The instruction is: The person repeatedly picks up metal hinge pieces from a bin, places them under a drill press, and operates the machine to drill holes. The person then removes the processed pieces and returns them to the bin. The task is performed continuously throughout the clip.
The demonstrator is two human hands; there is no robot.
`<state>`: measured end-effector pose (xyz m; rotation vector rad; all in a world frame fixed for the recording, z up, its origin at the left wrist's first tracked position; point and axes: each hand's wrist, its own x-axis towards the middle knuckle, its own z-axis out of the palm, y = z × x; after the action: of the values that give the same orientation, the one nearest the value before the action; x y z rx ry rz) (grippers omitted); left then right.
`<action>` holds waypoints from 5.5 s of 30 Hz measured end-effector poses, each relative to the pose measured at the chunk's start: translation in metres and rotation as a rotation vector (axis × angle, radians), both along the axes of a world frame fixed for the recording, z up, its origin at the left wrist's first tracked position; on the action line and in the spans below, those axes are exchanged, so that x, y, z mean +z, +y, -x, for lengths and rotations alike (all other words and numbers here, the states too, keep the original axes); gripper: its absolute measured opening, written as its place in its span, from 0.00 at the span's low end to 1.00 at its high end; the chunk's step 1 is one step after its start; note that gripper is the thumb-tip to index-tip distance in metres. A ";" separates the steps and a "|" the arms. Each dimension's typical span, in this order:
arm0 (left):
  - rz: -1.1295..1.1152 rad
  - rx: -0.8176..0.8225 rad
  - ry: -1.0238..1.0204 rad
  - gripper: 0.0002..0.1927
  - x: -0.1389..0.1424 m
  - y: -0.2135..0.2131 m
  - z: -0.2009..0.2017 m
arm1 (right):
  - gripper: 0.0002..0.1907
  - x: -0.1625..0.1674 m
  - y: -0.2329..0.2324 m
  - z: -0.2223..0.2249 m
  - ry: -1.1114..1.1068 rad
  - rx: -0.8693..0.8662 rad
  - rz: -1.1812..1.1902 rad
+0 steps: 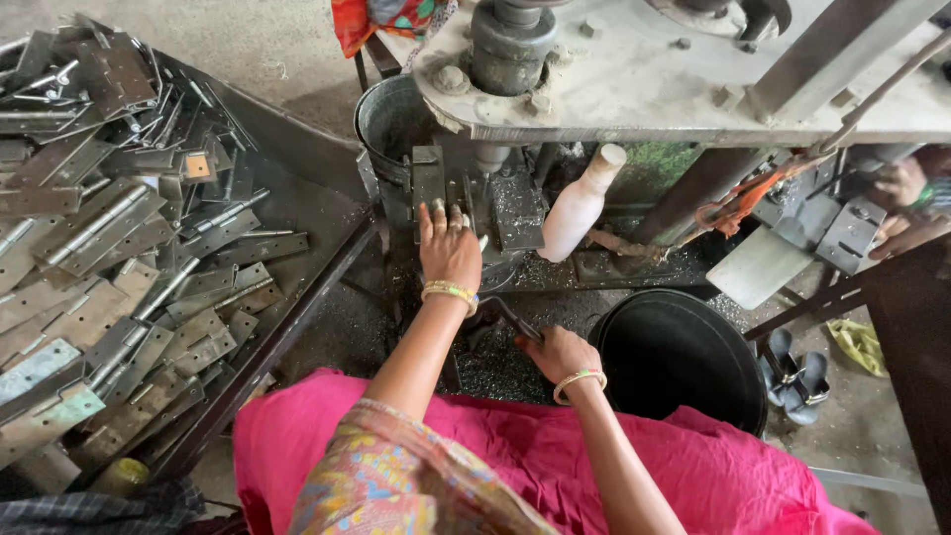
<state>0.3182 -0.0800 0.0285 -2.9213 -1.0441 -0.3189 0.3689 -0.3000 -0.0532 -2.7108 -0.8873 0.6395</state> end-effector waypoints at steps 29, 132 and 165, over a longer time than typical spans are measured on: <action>-0.036 0.030 0.136 0.18 0.030 0.032 -0.041 | 0.24 -0.021 -0.012 0.004 0.084 0.016 -0.130; 1.222 -0.136 -0.752 0.16 -0.040 -0.065 0.097 | 0.35 0.059 0.016 0.071 0.533 -0.014 -1.033; 0.055 0.026 -0.014 0.33 0.002 -0.021 0.006 | 0.21 0.022 0.007 0.000 -0.237 0.150 0.088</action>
<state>0.3118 -0.1010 0.0307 -2.9548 -1.1091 -0.3163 0.3693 -0.2931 -0.0316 -2.8617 -1.1532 0.3981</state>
